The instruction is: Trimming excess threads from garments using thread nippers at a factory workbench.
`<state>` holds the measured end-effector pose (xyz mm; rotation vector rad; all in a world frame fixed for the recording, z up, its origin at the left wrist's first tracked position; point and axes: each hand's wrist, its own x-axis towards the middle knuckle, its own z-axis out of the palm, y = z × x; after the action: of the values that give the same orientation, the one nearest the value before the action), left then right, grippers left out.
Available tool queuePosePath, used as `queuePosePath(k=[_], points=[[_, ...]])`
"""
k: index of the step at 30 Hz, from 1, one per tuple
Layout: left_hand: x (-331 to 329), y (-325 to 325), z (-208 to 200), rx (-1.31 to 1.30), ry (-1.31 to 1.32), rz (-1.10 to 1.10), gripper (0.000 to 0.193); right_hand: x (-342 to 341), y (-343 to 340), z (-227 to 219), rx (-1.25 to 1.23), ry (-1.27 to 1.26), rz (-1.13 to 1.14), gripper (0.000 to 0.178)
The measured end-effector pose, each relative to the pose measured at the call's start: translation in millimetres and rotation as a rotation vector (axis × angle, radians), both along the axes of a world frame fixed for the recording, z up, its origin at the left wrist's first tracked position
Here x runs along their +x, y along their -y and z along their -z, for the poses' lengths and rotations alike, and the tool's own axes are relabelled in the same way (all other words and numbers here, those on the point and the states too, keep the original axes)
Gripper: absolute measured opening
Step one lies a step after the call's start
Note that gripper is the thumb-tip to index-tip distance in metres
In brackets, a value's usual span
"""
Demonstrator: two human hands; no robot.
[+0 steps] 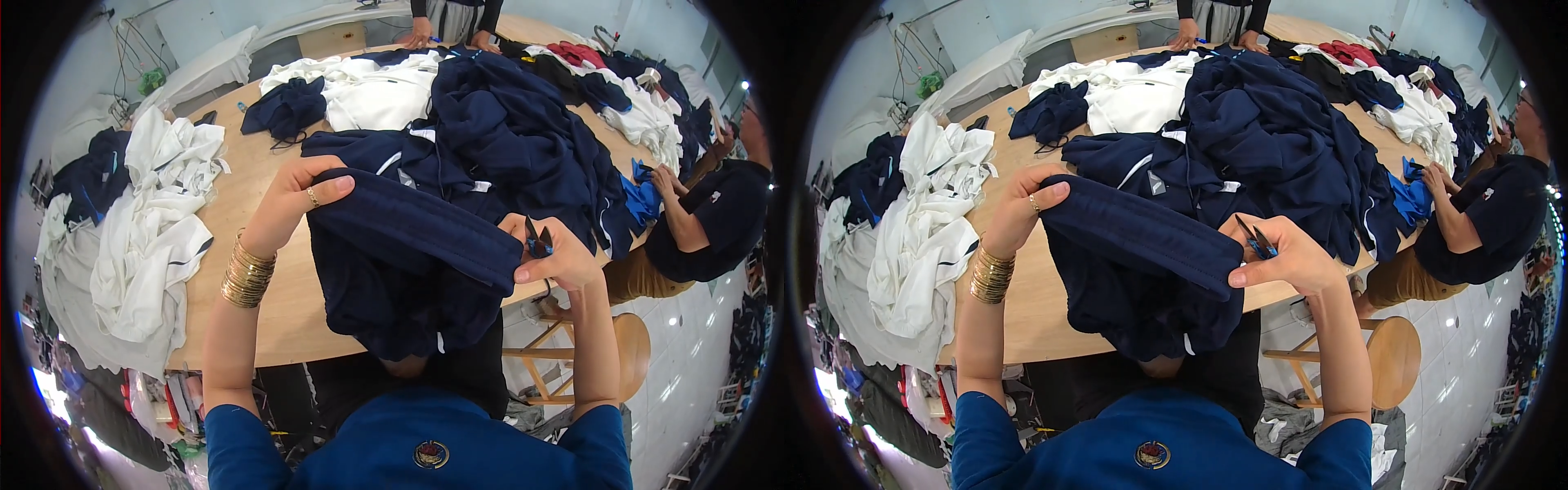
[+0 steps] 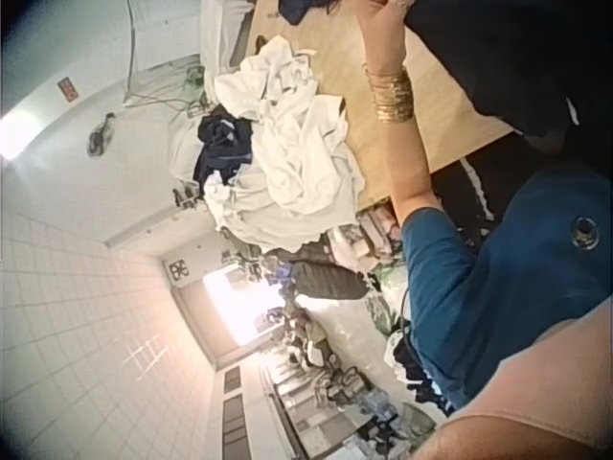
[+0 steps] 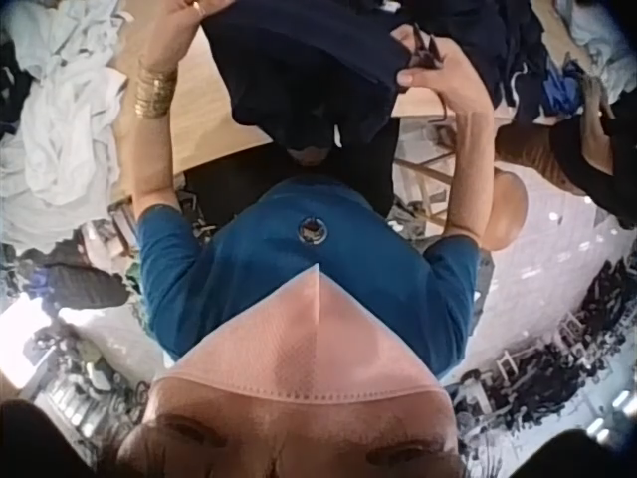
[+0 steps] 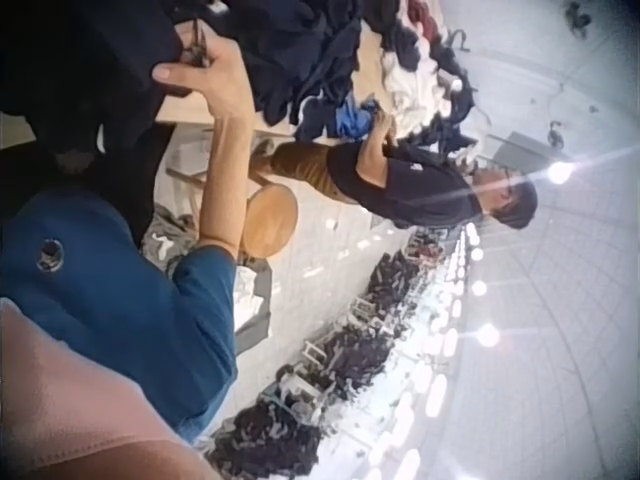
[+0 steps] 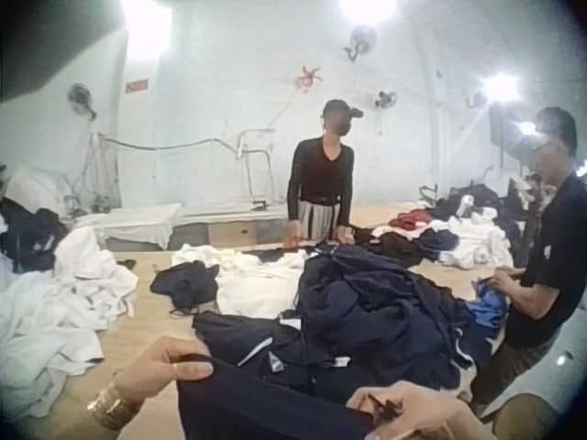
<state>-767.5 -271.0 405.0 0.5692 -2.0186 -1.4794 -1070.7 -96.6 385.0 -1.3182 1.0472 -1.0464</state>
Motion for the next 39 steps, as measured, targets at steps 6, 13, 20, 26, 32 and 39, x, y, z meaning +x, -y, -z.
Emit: queuePosePath(k=[6, 13, 20, 26, 32, 39], points=[[-3.9, -14.7, 0.3, -0.018, -0.005, -0.008, 0.017, -16.6, -2.0, -30.2, -0.061, -0.249, 0.077, 0.029], [-44.8, -46.6, -32.6, -0.497, -0.275, -0.448, 0.013, -93.4, -8.4, -125.1, -0.497, -0.103, 0.412, 0.013], [-79.1, -60.4, 27.0, -0.634, 0.164, -0.226, 0.02, 34.9, 5.5, 17.1, -0.251, -0.307, 0.342, 0.032], [-83.9, -61.1, 6.2, -0.649, 0.24, -0.308, 0.019, 95.3, -2.2, 65.9, -0.219, 0.072, 0.63, 0.029], [-63.6, -55.6, 10.8, -0.568, 0.112, -0.438, 0.019, 77.0, -7.4, 76.8, -0.005, -0.101, 0.449, 0.024], [-40.4, -47.4, 26.6, -0.184, 0.016, 0.037, 0.027, -3.8, -16.3, -3.4, -0.094, 0.067, 0.614, 0.019]])
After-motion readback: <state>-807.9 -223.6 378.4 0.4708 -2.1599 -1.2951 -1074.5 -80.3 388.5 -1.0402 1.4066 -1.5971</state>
